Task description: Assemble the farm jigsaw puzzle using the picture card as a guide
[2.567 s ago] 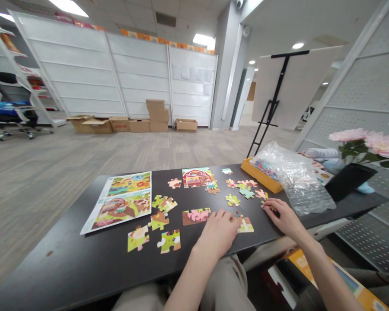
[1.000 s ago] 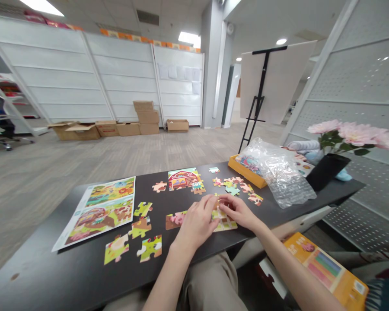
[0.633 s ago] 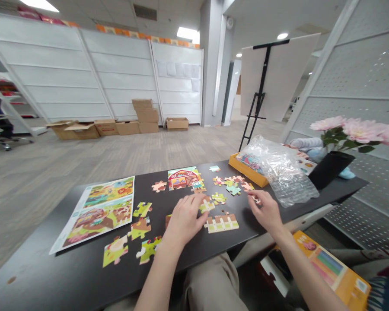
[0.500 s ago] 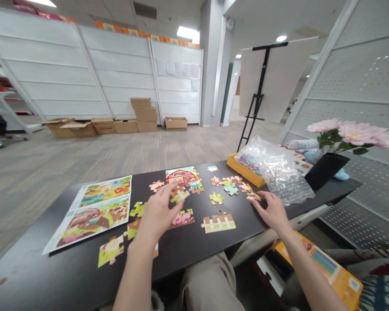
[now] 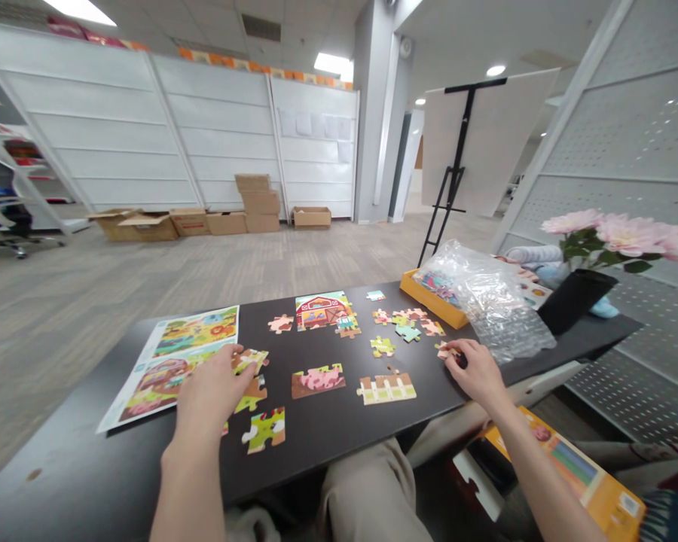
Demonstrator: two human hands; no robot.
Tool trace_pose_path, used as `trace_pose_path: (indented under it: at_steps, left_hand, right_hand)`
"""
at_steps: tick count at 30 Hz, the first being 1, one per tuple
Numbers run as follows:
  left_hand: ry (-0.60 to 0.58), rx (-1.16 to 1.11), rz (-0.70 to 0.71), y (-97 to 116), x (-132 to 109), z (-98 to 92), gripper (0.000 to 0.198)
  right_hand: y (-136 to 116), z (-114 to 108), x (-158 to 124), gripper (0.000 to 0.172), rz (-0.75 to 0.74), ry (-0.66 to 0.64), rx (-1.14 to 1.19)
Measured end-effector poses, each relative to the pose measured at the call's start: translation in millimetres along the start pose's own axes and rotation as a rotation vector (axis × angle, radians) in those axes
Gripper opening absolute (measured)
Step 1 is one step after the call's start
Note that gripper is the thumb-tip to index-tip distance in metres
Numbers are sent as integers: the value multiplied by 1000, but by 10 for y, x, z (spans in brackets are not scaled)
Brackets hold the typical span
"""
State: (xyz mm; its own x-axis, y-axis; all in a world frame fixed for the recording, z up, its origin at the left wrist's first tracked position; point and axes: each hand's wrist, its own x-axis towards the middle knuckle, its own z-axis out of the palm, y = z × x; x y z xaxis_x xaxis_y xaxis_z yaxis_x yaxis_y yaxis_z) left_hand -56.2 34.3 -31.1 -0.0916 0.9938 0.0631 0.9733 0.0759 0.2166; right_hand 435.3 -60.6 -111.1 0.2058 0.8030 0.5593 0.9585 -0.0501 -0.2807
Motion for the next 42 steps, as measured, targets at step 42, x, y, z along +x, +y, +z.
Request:
trace_pose_path:
  at_steps: [42]
  left_hand:
    - [49,-186,985,1686,-1191,525,37]
  right_hand:
    - [-410,-144,158,28,-247,-327,86]
